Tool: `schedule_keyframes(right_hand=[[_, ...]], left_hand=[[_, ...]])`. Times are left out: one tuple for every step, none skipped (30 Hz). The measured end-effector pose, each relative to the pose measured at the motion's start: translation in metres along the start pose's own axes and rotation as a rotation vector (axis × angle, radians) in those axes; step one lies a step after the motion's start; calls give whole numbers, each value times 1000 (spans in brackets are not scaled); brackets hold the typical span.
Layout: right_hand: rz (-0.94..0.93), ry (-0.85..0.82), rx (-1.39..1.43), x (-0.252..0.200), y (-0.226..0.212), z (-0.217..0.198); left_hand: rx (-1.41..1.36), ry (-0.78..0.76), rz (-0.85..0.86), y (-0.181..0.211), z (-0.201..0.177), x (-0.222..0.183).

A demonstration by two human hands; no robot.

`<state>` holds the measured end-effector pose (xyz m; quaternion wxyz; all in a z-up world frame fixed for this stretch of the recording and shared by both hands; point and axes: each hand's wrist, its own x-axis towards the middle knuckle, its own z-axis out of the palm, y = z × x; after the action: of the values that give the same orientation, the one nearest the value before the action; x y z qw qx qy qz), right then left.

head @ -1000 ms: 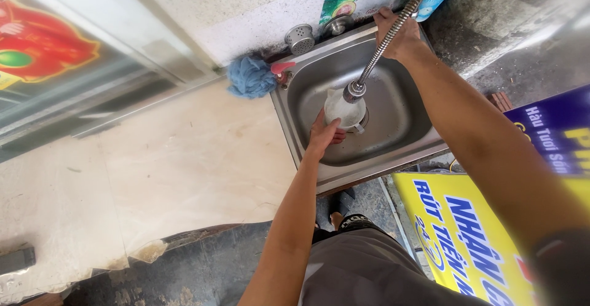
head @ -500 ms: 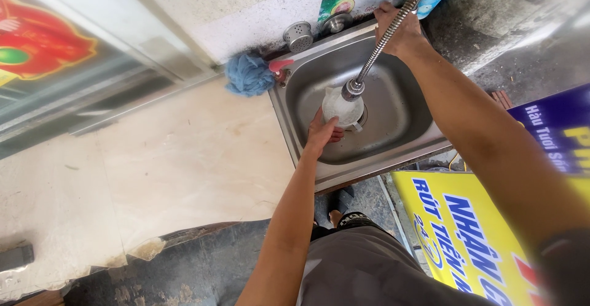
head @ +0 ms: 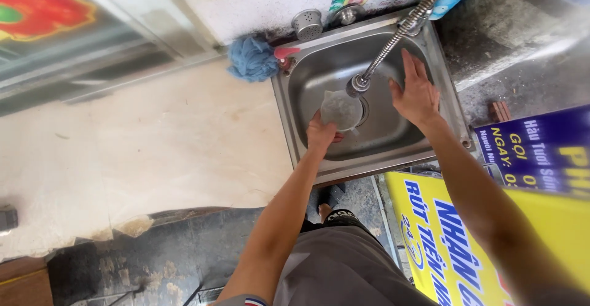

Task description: Repeatedly fill a measuring pitcher with water from a sink and pour it into a large pot on an induction cooktop.

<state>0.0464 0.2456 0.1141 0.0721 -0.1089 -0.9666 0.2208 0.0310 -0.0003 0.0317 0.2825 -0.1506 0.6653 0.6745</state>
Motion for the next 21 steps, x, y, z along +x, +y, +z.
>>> schedule_keyframes(right_hand=[[40, -30, 101, -8, 5, 7], [31, -42, 102, -15, 8, 15], [93, -229, 181, -23, 10, 22], [154, -413, 255, -29, 13, 28], [145, -421, 251, -37, 5, 30], [189, -528, 240, -43, -4, 32], [233, -635, 227, -51, -13, 34], [221, -639, 218, -55, -22, 30], [238, -697, 241, -60, -32, 27], [244, -755, 260, -59, -45, 24], [219, -759, 246, -65, -52, 14], [197, -729, 464, -67, -66, 10], [177, -700, 683, -69, -83, 7], [125, -732, 675, -66, -92, 6], [115, -718, 732, -62, -102, 6], [104, -710, 790, -59, -113, 9], [53, -748, 782, -58, -129, 13], [28, -661, 807, -57, -146, 18], [4, -576, 836, -55, -165, 24], [-45, -613, 834, -50, -202, 31], [-43, -552, 784, -47, -240, 39]], left_hand=[[13, 64, 6, 5, 2, -11], [6, 76, 1, 8, 2, -20], [35, 105, 14, 11, 2, -28], [63, 131, 29, 16, 3, -36], [54, 140, 28, 19, 1, -43], [63, 144, 38, 23, 0, -49], [72, 149, 48, 27, -2, -56], [60, 158, 51, 30, -5, -61], [70, 147, 69, 34, -9, -68], [74, 145, 93, 39, -16, -73], [54, 162, 102, 48, -17, -84], [7, 143, 146, 59, -27, -95], [-38, 124, 192, 69, -40, -107], [-61, 174, 209, 85, -54, -124], [-133, 127, 271, 100, -71, -141], [-201, 83, 336, 113, -89, -160], [-221, 138, 357, 125, -110, -175], [-142, 159, 387, 139, -134, -190], [-63, 183, 413, 151, -159, -205], [-80, 237, 429, 152, -186, -212], [-34, 268, 490, 152, -214, -220]])
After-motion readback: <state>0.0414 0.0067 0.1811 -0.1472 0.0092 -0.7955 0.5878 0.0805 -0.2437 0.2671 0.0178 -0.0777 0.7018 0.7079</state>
